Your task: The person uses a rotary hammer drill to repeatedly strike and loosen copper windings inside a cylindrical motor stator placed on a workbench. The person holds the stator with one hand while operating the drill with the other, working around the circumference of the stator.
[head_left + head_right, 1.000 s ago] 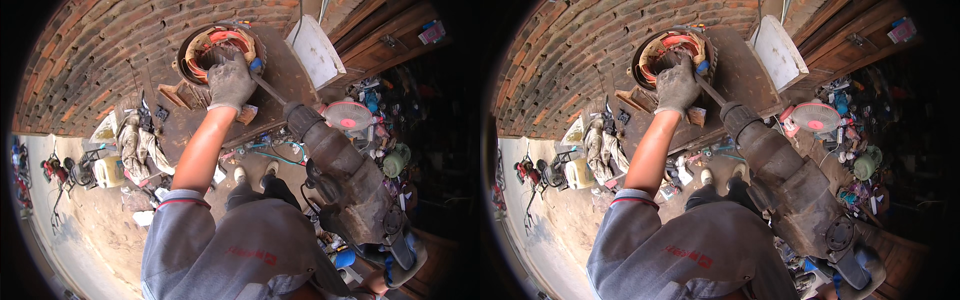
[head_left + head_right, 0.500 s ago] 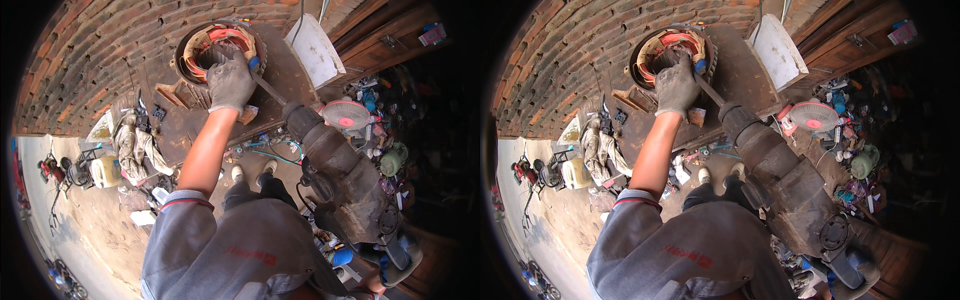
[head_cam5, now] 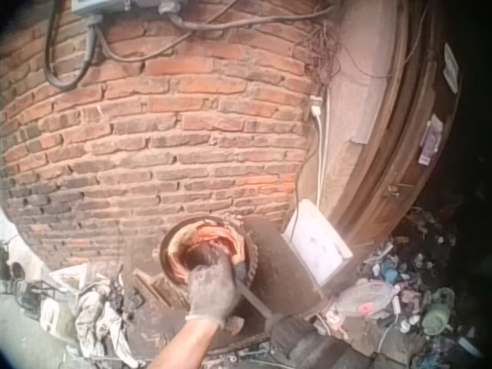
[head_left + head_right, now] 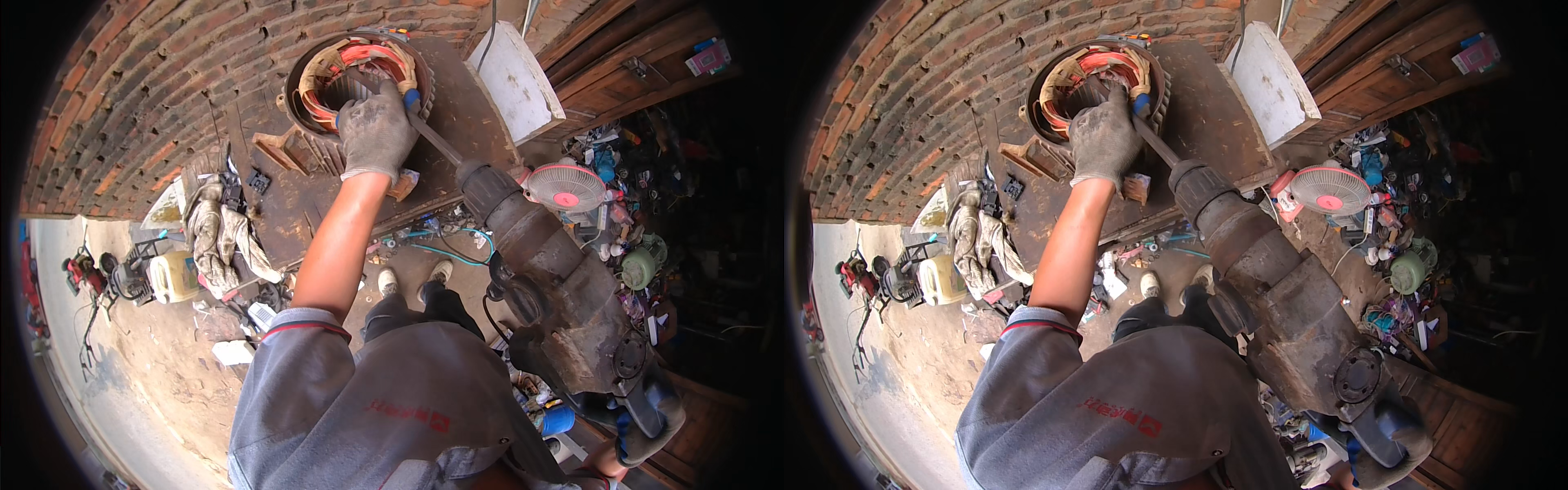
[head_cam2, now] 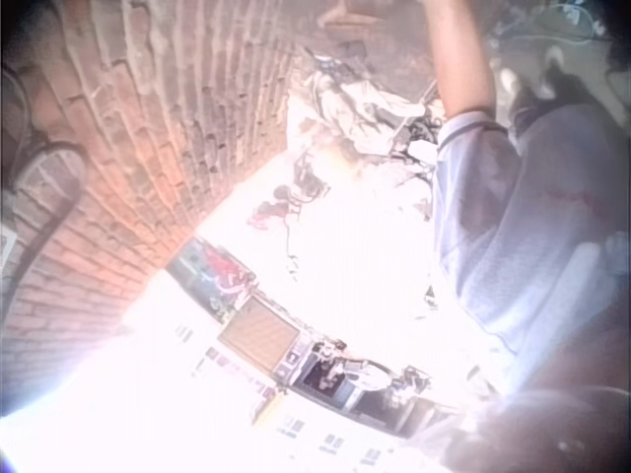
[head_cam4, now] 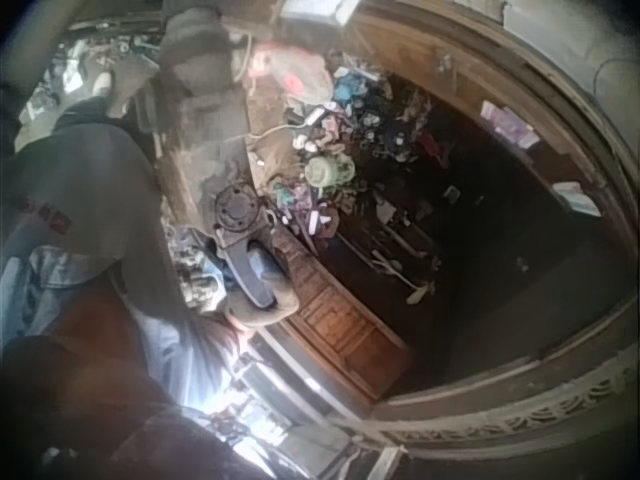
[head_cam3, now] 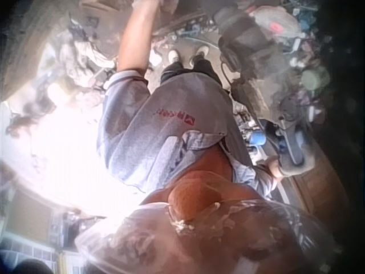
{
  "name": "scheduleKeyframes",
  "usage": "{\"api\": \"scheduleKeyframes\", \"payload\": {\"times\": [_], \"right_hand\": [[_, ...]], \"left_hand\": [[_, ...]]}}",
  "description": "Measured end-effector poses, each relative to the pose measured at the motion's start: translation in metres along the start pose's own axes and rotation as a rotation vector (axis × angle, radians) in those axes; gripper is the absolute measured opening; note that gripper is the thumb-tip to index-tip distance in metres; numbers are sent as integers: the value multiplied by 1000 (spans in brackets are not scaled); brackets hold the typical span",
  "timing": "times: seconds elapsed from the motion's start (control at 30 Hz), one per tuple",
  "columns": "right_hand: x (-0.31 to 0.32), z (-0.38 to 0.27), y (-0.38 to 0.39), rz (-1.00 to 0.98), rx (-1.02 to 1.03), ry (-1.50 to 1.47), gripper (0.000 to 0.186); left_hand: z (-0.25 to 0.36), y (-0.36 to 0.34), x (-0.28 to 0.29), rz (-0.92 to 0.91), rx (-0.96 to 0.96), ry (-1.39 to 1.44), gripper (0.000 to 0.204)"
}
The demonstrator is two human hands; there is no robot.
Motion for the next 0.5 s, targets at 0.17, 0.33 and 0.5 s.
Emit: {"api": "scheduleKeyframes", "payload": {"times": [0.17, 0.33, 0.5], "right_hand": [[-22, -29, -2, 61, 259, -40, 40], [-31, -13, -2, -67, 266, -118, 49], [-3, 20, 9, 74, 127, -62, 43]], "left_hand": [[1, 0, 1, 5, -6, 8, 42], [5, -2, 1, -8, 24, 58, 36], [-4, -2, 4, -69, 53, 33, 44]]}}
Point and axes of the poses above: each hand's wrist, its own y-axis away from the middle knuckle, its own x-axis out of the back of the hand, z = x × y, the point moved 10 cm from there along -y, towards the middle knuckle
